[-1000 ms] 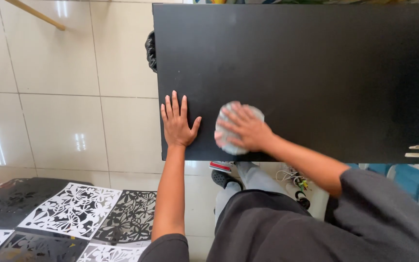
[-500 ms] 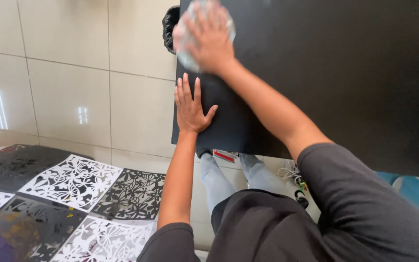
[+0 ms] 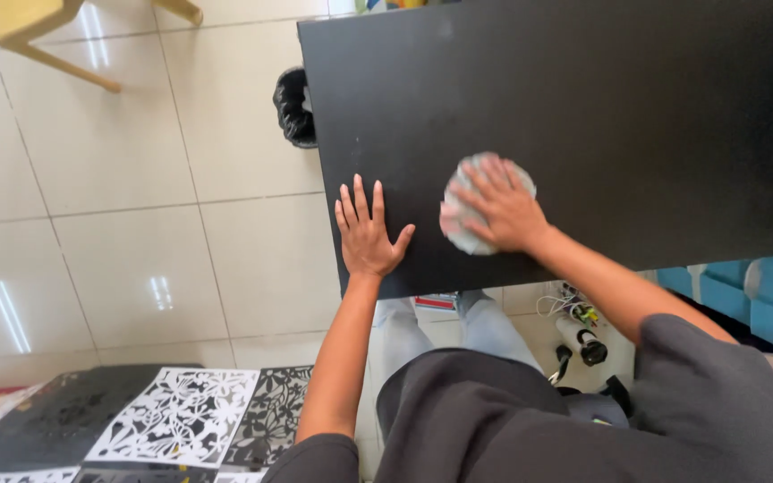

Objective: The person clears items from a desk and then wipes the surface with a cloth.

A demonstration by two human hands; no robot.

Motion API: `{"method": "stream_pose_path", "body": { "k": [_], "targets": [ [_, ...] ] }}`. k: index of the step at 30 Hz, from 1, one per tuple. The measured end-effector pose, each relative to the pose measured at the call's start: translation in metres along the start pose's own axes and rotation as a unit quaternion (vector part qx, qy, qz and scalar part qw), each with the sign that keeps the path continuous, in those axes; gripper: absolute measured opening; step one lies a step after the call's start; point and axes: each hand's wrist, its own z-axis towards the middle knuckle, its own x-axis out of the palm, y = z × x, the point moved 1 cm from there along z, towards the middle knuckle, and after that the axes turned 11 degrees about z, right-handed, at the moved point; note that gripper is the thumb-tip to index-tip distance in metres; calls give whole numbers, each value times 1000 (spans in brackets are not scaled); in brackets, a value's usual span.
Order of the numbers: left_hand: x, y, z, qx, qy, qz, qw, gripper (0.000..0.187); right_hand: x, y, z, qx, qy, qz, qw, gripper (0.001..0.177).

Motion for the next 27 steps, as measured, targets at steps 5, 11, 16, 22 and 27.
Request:
{"method": "stream_pose_path", "body": {
  "k": [5,11,16,22,27],
  "targets": [
    [-1,2,-4,1,19,-5,1000,93,-20,-64,128,89,-121,-5,989,65],
    [0,1,-8,0,20,3,1000,92,-5,-91,225,240,-215,-7,947,56],
    [-1,1,-3,2,24,2,1000,92,23,19,114,150,-178,8,972,63],
    [-5,-6,-1,1,26,-3,1000,91,44,68,-83,127,-70,58,988,63],
    [-1,-8,-2,4,29,6,1000,90,-11,-42,-90,107,-102,-4,989,65]
  ]
}}
